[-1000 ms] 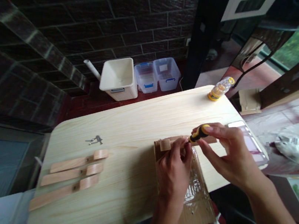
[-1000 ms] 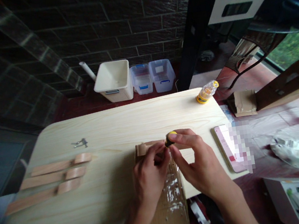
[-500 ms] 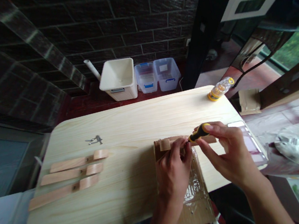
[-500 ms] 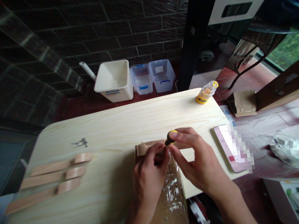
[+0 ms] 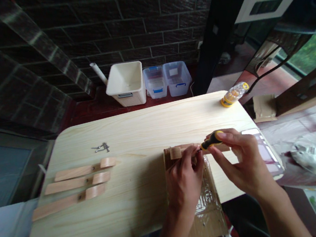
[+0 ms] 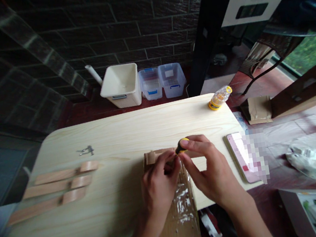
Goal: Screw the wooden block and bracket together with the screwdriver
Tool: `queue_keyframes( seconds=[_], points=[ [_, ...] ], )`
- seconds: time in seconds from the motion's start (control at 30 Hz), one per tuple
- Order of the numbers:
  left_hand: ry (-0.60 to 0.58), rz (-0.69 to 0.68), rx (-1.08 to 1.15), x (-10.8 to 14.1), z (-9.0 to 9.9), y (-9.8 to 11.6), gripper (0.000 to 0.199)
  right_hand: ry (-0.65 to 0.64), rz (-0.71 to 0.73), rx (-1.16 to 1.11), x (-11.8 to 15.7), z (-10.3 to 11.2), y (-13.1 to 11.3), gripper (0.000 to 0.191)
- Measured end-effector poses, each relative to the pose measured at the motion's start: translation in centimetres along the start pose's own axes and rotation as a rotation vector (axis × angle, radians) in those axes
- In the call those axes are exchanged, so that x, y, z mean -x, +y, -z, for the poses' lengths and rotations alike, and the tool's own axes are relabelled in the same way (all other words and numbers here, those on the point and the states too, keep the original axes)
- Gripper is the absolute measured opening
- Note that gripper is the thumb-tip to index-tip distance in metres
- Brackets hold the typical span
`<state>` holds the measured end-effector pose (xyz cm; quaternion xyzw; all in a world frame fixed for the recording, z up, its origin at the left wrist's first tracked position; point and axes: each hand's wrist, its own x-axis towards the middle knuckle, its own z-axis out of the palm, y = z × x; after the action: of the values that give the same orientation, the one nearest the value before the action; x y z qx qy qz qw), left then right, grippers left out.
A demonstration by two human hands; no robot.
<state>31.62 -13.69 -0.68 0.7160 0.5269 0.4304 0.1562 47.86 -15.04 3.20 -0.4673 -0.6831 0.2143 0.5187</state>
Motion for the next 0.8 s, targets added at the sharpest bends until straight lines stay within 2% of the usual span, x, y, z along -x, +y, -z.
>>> queue_keyframes(
  seconds=[0.63, 0.8],
  points=[
    [-0.009, 0.020, 0.036, 0.12, 0.01, -0.08, 0.016, -0.028, -0.006, -0.001, -0.07, 0.09, -0.55, 0.058],
    [-0.010, 0.020, 0.026, 0.06, -0.06, -0.04, 0.016, -0.018, 0.004, 0.006, 0.11, 0.14, -0.04, 0.057]
  ],
)
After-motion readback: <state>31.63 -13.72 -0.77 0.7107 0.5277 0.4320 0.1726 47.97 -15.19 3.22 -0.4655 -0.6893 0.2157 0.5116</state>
